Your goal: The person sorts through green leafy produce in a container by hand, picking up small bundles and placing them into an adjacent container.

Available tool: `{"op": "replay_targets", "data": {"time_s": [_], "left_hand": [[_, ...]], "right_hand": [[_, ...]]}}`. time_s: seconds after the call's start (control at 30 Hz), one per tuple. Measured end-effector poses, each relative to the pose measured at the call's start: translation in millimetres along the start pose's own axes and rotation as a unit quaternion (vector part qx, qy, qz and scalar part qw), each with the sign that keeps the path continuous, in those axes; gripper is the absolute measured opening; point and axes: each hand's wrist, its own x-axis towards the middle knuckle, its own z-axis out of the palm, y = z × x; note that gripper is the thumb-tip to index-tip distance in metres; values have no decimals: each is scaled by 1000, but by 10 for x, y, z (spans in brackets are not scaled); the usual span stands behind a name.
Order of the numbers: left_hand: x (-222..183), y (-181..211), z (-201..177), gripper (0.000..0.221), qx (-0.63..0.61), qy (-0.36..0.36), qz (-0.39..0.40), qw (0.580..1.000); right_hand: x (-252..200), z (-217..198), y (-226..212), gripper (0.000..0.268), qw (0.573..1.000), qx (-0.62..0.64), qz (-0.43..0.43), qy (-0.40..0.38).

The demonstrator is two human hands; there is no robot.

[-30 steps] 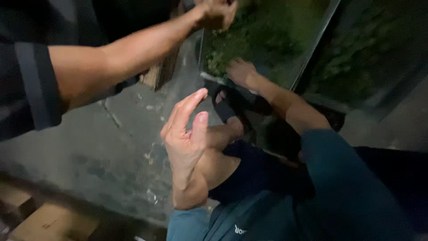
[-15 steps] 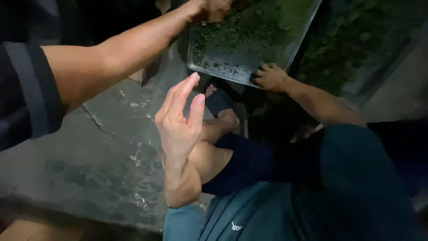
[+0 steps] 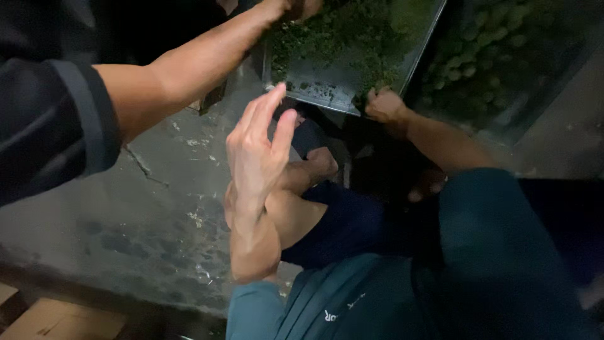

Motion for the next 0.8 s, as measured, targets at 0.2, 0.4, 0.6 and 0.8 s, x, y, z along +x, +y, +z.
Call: {"op": "replay_targets", "data": {"time_s": [0.2,0.4,0.6,0.8], "left_hand": [[126,-106,335,34,32,-34,1,999],[581,-559,1630,48,92,-117,-62,987],[675,-1127,2639,78,-237,-239,-377,863],[844,-1501,2902,73,-249,-166,-363,883]], "right_hand": [[-318,-622,385,50,850,485,176,101],[-929,-1059,567,76,466,842,199,184],[-1106,-1510,244,94,597,760,112,233],[-991,-1634,130,61,821,488,115,273]]}}
